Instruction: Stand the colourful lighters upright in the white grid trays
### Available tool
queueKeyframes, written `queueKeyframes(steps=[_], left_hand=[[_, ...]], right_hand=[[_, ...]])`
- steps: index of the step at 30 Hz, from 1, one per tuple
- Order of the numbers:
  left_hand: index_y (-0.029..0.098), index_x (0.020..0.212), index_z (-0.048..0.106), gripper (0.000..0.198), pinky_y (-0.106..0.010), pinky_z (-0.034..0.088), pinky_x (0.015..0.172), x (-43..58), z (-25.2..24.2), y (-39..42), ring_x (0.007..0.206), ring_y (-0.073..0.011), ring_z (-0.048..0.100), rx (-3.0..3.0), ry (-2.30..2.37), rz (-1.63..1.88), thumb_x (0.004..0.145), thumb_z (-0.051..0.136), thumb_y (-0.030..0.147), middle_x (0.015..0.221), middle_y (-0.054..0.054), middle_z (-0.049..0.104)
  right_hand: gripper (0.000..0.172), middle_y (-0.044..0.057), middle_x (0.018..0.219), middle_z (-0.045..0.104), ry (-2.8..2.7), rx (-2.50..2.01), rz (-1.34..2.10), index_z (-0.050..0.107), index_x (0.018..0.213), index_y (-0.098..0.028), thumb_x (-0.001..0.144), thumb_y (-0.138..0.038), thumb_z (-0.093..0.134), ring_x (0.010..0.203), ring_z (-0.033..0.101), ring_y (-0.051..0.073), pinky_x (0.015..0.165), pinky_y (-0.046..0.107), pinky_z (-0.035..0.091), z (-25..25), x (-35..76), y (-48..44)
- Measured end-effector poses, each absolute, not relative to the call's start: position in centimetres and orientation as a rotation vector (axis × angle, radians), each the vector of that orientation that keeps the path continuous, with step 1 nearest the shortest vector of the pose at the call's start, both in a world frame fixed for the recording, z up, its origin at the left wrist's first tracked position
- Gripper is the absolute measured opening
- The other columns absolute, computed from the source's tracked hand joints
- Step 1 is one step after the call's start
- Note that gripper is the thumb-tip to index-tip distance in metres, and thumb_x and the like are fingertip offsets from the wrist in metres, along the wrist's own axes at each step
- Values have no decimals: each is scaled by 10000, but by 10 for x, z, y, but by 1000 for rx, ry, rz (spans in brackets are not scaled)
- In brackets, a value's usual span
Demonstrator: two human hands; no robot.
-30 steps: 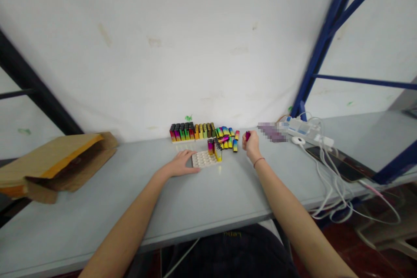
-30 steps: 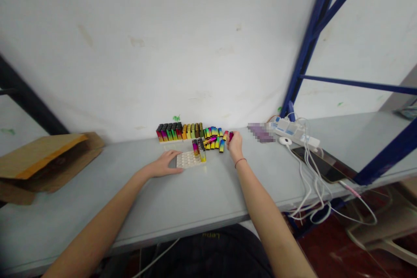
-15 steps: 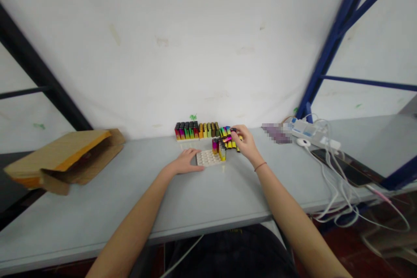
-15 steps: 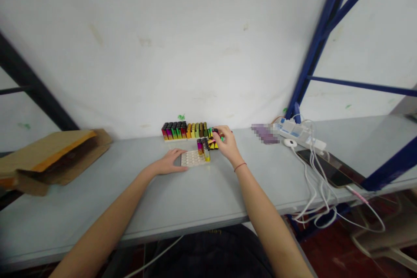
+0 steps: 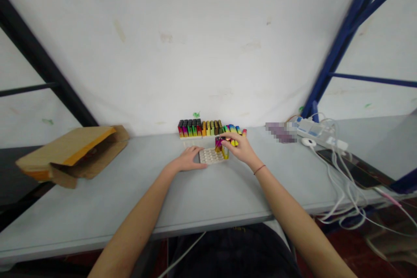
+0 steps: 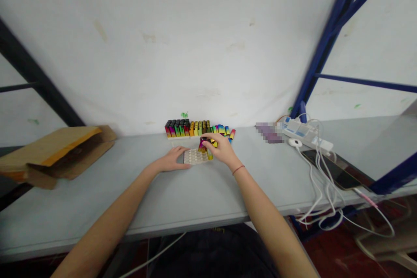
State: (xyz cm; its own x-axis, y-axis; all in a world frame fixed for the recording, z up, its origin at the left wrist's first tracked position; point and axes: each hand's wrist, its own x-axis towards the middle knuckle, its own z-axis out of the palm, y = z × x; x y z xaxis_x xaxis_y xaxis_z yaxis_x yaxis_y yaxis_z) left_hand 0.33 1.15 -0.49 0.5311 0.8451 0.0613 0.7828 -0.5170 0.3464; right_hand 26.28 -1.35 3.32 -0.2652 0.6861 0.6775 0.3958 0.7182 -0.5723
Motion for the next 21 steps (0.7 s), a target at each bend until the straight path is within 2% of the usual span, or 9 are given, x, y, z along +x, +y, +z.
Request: queueKeyframes(steps=[6,17,21], left_hand=[[203,1317,457,767,-406,325,1042,3,-6,12,1199,-305,442,2509,1360,317,702,632,626,1271,-111,491],[149,1335,444,809,-399,312,1057,6,-3,10,1221,-312,422,2503,1379,282,703,628,619,1293,-142,471],[178,1328,452,780,-406,323,1046,5,-3,10,1201,-311,437,2511,1371,295,703,634,608,1279,-127,484]], right_hand=[[190,80,974,693,-2061,-857,110,691,993,-213,870,-291,570,931,575,220,881,392,431,22,259,-9],[251,93,1019,639,-2038,-885,-45,683,1070,-214,901,-322,533,970,546,218,892,388,434,7,259,0],[255,104,1038,621,-2047,-892,-62,692,1060,-208,892,-309,529,987,539,226,899,404,438,4,256,0]])
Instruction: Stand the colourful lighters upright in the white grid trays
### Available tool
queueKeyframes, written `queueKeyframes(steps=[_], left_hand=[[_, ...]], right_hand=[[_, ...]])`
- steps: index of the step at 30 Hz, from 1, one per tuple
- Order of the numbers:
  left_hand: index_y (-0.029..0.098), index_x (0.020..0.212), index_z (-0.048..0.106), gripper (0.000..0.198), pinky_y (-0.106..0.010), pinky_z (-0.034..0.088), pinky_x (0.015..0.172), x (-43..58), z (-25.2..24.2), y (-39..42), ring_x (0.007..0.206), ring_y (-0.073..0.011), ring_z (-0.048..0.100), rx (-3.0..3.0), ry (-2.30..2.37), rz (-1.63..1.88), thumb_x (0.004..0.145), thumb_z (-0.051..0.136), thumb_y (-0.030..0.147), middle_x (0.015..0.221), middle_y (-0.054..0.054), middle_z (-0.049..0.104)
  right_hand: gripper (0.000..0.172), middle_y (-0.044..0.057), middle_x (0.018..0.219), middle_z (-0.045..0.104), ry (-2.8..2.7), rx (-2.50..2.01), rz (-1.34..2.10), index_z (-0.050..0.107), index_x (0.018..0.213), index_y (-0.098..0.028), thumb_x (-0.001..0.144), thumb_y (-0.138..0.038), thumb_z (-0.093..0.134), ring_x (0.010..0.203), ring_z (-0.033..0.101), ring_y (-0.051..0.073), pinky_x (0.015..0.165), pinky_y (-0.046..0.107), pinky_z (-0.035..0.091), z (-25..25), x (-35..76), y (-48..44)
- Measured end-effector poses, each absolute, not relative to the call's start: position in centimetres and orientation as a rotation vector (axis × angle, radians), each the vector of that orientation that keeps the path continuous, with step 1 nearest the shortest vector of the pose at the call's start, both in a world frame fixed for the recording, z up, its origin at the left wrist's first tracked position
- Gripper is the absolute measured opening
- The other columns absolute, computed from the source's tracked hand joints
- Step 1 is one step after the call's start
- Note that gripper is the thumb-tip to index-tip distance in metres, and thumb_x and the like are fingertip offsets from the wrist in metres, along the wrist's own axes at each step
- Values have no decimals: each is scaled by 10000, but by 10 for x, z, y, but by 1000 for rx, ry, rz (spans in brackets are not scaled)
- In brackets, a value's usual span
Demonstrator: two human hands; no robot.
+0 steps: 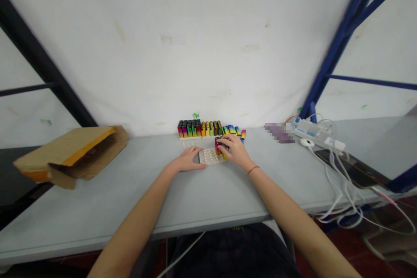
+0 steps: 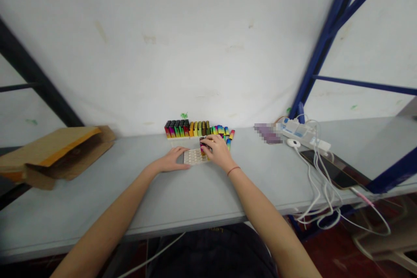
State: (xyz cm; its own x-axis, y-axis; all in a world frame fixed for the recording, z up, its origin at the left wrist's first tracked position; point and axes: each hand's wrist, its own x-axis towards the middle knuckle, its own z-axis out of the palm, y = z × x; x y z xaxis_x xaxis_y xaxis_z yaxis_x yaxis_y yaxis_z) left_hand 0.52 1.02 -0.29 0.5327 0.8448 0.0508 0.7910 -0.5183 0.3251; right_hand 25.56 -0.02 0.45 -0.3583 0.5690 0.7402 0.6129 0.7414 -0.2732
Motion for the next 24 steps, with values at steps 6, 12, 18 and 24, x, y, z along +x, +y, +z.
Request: queueKeyframes(steps=[6,12,18,24], left_hand=[[180,1331,450,791,-405,314,1054,3,-5,12,1215,-313,431,2504,1363,303,700,631,622,1273,-126,486],[224,1330,445,770,-404,320,1047,2,-6,13,1219,-306,433,2502,1340,321,701,630,627,1295,-100,483],[186,1329,446,789,-404,322,1049,3,-4,11,1220,-310,433,2488,1362,302,702,623,630,1296,-125,476],[218,1327,448,777,-408,322,1046,3,-4,12,1220,-309,436,2489,1357,311,694,635,626,1302,-106,483]], right_hand=[[324,110,1092,615,-1885,-971,-75,658,1131,-188,912,-314,457,1050,538,224,946,386,422,12,269,5],[385,127,1056,669,-1677,-1583,-4,684,1061,-120,847,-110,364,1012,575,224,938,329,404,-3,328,34],[371,121,1075,671,-1899,-1775,70,690,1103,-193,881,-408,487,1014,587,230,887,307,407,-15,332,38],[307,136,972,709,-1903,-1902,195,697,1050,-171,833,-342,562,876,641,235,733,277,428,-7,326,31]])
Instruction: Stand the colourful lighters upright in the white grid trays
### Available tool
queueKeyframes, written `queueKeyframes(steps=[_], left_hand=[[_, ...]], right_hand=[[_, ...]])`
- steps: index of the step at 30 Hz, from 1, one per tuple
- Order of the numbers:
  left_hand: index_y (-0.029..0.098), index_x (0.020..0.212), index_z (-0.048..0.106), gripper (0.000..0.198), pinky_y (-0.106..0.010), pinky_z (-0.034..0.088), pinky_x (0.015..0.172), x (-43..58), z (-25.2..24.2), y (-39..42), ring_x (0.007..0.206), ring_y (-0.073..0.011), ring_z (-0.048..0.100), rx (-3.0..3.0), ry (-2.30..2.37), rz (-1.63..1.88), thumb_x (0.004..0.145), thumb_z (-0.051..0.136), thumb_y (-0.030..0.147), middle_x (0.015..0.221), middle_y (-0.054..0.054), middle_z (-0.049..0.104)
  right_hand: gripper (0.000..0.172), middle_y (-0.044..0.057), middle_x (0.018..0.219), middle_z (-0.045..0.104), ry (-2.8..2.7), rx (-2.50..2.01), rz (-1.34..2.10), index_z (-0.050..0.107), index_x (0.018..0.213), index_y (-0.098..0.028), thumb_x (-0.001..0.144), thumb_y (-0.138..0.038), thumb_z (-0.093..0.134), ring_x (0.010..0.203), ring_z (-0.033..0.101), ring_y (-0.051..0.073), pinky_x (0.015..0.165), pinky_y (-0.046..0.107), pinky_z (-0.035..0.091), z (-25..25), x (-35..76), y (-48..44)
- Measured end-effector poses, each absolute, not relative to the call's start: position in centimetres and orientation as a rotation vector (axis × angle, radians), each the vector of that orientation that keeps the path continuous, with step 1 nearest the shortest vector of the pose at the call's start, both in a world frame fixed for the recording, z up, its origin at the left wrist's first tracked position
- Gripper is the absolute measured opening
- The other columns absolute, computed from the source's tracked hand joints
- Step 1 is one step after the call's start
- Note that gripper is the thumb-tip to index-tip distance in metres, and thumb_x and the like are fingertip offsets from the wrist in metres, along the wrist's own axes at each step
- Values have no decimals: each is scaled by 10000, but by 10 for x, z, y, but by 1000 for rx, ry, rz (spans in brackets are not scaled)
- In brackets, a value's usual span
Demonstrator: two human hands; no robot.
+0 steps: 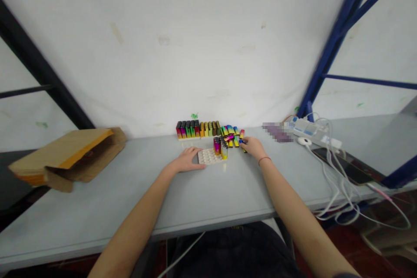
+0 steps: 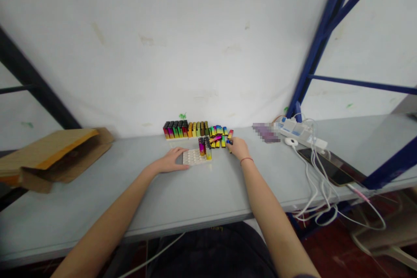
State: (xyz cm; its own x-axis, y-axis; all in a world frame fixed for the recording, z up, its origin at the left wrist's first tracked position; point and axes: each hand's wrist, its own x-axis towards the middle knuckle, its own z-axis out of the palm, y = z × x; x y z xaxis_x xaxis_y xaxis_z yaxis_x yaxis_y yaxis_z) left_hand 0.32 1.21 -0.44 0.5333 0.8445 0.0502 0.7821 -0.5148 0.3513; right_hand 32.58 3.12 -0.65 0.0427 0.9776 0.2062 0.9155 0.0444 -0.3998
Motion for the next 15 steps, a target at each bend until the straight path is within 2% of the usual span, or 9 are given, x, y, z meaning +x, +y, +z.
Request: queueKeyframes(steps=[4,6,8,12,15], left_hand=[[209,1329,445,784,-414,321,1049,3,-4,12,1219,-311,435,2487,1361,308,695,629,631,1305,-113,479],[205,1328,448,788,-419,323,1050,3,-4,12,1218,-314,434,2482,1364,308,693,626,636,1302,-116,478],[203,1329,448,790,-419,324,1051,3,-3,11,1217,-314,435,2480,1368,303,695,624,639,1297,-117,479],[183,1339,441,797,-416,316,1057,4,-1,10,1221,-314,427,2483,1378,279,704,619,632,1300,-128,468],[169,1343,436,804,-413,310,1061,4,-1,10,1223,-315,422,2489,1372,271,710,613,633,1304,-135,461]], right_hand=[[260,172,980,702,-1943,-1982,206,693,990,-125,769,-142,558,905,645,243,737,267,427,-6,330,30],[214,191,980,692,-1956,-1983,191,689,921,-117,761,-129,546,925,637,252,752,273,428,-7,330,30],[225,188,974,683,-1875,-1926,194,654,961,-118,791,-153,512,907,633,245,749,279,434,-6,329,30],[316,35,784,631,-1565,-1653,501,500,1160,-186,878,-267,381,645,602,159,633,264,456,-1,323,29],[314,-64,632,492,-1367,-1437,817,461,1146,-233,870,-363,390,487,495,113,519,230,439,6,316,26]])
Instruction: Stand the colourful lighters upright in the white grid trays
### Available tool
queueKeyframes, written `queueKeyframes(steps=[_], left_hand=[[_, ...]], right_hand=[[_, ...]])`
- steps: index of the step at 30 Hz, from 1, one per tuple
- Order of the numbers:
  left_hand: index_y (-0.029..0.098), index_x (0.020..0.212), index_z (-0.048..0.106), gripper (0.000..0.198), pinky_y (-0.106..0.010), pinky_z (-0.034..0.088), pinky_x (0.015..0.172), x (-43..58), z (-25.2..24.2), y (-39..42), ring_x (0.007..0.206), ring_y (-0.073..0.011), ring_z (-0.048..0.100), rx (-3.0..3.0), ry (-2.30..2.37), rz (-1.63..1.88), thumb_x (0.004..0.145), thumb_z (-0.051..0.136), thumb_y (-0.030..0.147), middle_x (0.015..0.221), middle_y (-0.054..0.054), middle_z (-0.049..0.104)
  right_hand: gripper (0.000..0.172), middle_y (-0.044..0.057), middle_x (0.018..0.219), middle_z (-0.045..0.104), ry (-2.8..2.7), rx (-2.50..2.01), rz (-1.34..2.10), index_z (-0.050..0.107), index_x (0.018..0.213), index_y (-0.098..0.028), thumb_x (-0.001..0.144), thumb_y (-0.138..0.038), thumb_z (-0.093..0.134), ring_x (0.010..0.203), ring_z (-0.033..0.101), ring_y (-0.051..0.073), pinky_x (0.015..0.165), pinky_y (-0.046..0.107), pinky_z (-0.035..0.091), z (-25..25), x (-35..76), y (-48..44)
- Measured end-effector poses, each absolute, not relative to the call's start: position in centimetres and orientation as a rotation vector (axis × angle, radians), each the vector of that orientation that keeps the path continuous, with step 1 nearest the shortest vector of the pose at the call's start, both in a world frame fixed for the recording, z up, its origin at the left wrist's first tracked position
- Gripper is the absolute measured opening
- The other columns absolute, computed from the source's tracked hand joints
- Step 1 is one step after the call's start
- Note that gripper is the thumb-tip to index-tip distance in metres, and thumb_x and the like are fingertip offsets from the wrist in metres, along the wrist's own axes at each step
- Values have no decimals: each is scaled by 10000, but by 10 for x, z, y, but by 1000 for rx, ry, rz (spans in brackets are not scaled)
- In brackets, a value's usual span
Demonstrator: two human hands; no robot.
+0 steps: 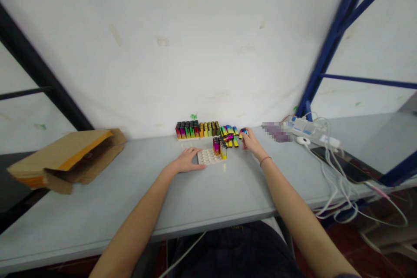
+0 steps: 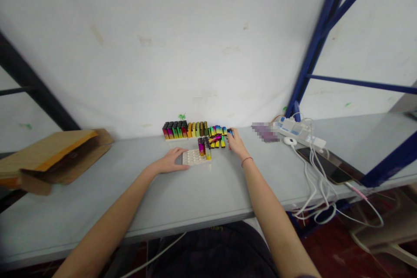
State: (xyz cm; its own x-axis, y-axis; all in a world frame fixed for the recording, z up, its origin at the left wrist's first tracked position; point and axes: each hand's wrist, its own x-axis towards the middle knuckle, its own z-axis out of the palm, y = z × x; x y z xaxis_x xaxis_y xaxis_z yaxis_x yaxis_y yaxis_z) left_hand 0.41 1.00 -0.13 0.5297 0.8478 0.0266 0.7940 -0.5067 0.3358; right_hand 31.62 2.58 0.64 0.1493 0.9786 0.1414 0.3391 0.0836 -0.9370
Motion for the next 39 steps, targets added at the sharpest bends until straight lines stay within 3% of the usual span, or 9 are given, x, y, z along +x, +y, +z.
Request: queueKeyframes(steps=[3,7,14,19,23,32,39], left_hand=[[184,1340,437,790,-408,309,1063,4,-2,10,1222,-310,425,2494,1364,280,713,612,632,1300,-125,464],[181,1337,437,783,-409,310,1062,4,-3,11,1223,-311,423,2495,1358,288,714,620,619,1298,-128,465],[174,1342,430,793,-394,308,1063,4,-3,12,1228,-305,421,2501,1372,266,714,621,618,1311,-128,459],[153,1345,435,810,-395,306,1064,4,-3,11,1234,-315,416,2497,1374,262,711,623,620,1314,-139,460],[162,1349,435,815,-393,309,1063,4,-3,11,1231,-310,420,2495,1382,266,710,616,636,1306,-132,462],[181,1355,424,803,-395,307,1066,4,-2,11,1234,-306,416,2494,1388,249,717,616,629,1316,-124,455],[150,1350,433,810,-385,308,1064,4,-3,11,1230,-306,421,2493,1374,268,716,621,618,1311,-139,459]], right_hand=[[299,-73,551,412,-1239,-1309,1021,515,927,-199,856,-461,389,427,403,95,426,198,369,12,309,23],[422,-47,478,396,-1161,-1196,1138,453,665,-192,855,-547,326,385,354,84,362,194,275,12,304,23],[411,-83,374,257,-1039,-1162,1318,365,609,-220,864,-532,282,301,195,70,313,190,147,16,300,18],[389,-79,340,193,-940,-1154,1379,298,545,-226,873,-411,204,289,105,64,313,194,77,25,299,11],[374,-80,336,191,-882,-1169,1346,297,539,-224,868,-375,203,283,102,64,316,193,68,28,298,10],[418,-80,353,221,-891,-1153,1297,340,556,-223,882,-474,268,297,141,66,310,192,94,22,290,12],[421,-83,349,165,-840,-1075,1400,294,516,-227,865,-449,213,288,88,63,320,197,57,26,294,11]])
